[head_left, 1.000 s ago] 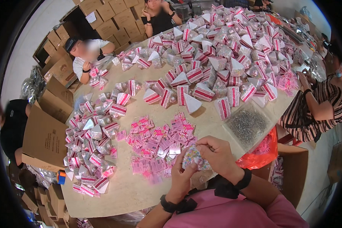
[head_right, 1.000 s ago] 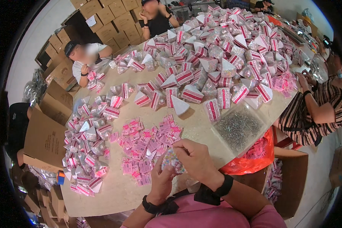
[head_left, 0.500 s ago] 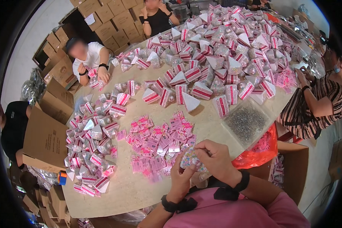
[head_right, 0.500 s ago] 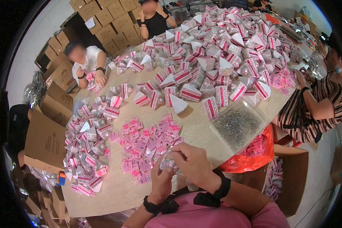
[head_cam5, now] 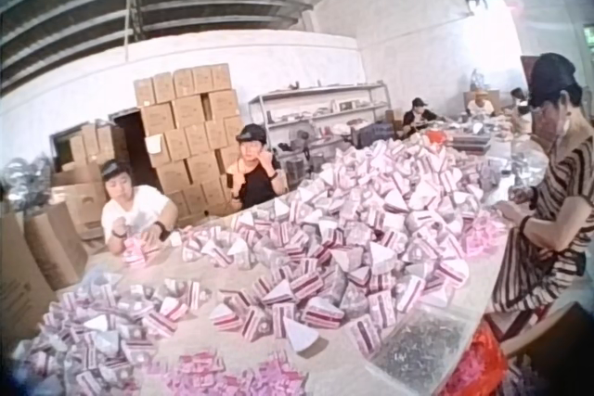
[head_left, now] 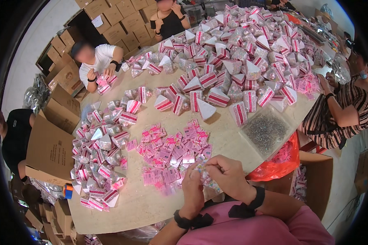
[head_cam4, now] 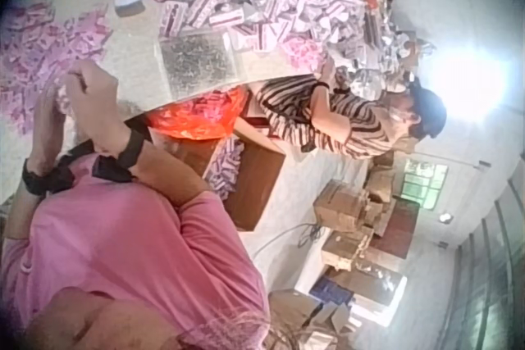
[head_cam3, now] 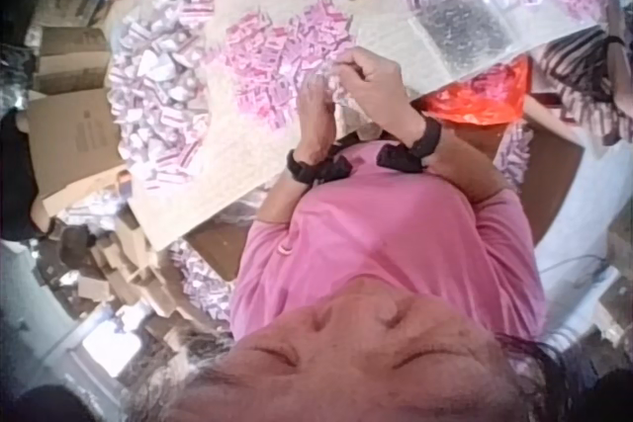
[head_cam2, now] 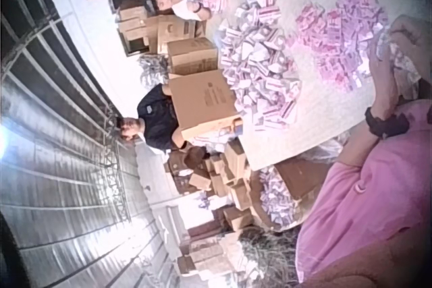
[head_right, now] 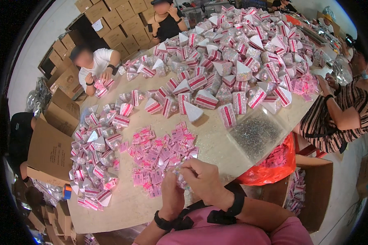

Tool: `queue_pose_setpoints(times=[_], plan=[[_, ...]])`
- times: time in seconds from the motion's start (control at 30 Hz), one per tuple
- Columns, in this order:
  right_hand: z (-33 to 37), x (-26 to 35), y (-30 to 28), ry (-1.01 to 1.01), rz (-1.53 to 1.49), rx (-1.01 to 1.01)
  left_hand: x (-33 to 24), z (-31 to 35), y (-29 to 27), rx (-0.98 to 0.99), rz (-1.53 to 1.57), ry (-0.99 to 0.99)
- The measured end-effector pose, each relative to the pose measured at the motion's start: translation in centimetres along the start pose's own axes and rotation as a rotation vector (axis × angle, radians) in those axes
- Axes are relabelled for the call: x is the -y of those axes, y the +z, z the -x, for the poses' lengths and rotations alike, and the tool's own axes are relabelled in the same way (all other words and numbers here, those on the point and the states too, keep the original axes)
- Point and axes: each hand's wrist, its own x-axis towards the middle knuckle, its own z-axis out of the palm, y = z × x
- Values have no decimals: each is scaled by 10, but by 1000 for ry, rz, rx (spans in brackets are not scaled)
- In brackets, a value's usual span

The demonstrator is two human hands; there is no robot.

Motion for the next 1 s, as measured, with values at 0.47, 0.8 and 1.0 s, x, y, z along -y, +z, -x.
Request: queue_pose_setpoints(times=[0.47,0.8,1.0], plan=[[-11,-1,-17,-129,192,145,-15,2,1,-20,-140,43],[-10,-21,-17,-541,585,161,-6,-2,-3,-89,-373,169],[-16,-31,-22,-589,781,211,-15,3,-5,-13,-454,298]])
